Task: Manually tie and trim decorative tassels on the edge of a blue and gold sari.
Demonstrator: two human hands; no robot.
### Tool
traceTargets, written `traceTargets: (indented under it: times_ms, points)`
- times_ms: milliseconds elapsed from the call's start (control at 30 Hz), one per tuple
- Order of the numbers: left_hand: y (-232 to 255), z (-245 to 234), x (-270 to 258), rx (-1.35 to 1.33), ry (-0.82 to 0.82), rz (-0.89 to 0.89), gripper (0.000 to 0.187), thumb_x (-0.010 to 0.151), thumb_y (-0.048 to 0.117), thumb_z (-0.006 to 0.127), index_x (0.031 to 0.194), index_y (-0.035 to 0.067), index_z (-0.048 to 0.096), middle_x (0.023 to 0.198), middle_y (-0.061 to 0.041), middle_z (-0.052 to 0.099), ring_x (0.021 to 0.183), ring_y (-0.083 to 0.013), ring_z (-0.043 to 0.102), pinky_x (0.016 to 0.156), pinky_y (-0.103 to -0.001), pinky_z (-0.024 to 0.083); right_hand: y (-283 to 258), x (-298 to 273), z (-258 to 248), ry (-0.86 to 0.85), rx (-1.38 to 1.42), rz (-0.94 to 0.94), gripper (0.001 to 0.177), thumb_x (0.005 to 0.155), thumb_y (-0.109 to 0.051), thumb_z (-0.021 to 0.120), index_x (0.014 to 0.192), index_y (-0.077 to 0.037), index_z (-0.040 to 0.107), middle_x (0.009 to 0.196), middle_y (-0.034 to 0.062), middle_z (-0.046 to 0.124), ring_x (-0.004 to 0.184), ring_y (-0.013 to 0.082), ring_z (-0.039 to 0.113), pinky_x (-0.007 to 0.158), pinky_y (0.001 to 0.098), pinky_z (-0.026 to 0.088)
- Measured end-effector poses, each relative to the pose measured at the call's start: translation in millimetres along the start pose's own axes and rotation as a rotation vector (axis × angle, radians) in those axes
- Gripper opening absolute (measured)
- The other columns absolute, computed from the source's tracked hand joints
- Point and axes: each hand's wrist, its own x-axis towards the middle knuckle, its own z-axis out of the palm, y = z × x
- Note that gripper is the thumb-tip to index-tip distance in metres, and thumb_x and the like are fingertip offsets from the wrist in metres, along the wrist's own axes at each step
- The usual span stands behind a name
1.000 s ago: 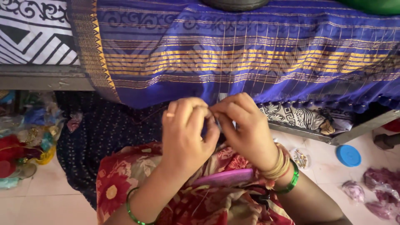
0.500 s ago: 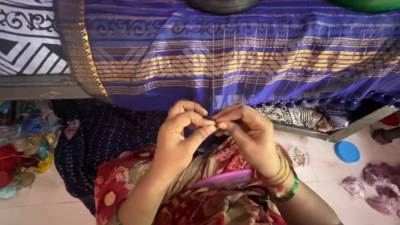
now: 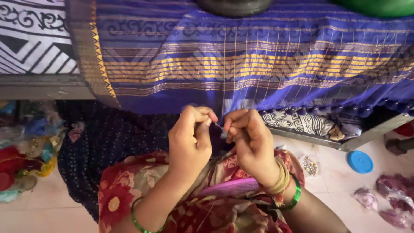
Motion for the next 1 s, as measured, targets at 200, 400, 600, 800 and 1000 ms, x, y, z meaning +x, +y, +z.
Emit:
traceTargets:
  times_ms: [200,400,600,800,1000]
  points:
    - [-30.9,-6.8,-25.5,-0.376,-0.119,-0.607,0.002,0.095,0.001,0.07,0.095,0.002,0.068,0.099,-0.001,0.075,0.079,-0.0062,0.06,0.073,-0.023,0.05,0.6,-4.8,0.3,-0.001,-0.244,-0.037,0.014,0.092,0.009,0.064,0.098,-0.001,0.058,0.107,0.0089,0.066,0.084,0.0181,0.064,0.073,0.0291,0.054]
    - [-43.3,8.4,-43.8,-0.748,-0.113,-0.915,0.01,0.09,0.005,0.074,0.1,0.005,0.075,0.095,-0.004,0.07,0.083,-0.009,0.061,0.076,-0.027,0.048,-6.4,-28.1,10.3,-0.088,-0.638,-0.21,0.022,0.08,0.007,0.066,0.098,-0.005,0.065,0.104,0.0115,0.065,0.091,0.0317,0.067,0.074,0.0396,0.055]
    - [-52.9,8.1,-49.9,-0.608,-0.033,-0.778,0.006,0.09,0.009,0.075,0.095,0.005,0.074,0.108,-0.005,0.071,0.088,-0.0079,0.063,0.076,-0.026,0.048,39.1,-101.5,-27.6,-0.312,-0.824,-0.132,0.02,0.078,-0.001,0.067,0.097,-0.007,0.066,0.097,0.0097,0.065,0.088,0.0305,0.068,0.071,0.0409,0.056]
    - [-52.5,10.0,-29.0,-0.627,0.019,-0.518,0.003,0.091,0.005,0.069,0.092,0.004,0.066,0.134,-0.007,0.062,0.086,-0.0122,0.066,0.071,-0.026,0.053,143.3,-255.8,-107.7,-0.75,-1.014,0.024,0.025,0.09,-0.034,0.078,0.103,-0.014,0.071,0.097,0.0094,0.067,0.091,0.0315,0.066,0.078,0.0478,0.054]
    - [-58.0,39.2,-17.5,-1.254,0.084,-0.675,0.004,0.097,-0.002,0.058,0.094,0.001,0.057,0.102,-0.016,0.064,0.11,-0.0343,0.074,0.097,-0.038,0.056,62.6,-244.5,-100.5,-0.601,-0.923,0.013,0.035,0.084,-0.023,0.073,0.118,-0.016,0.071,0.103,0.0051,0.07,0.095,0.0247,0.067,0.078,0.0388,0.054]
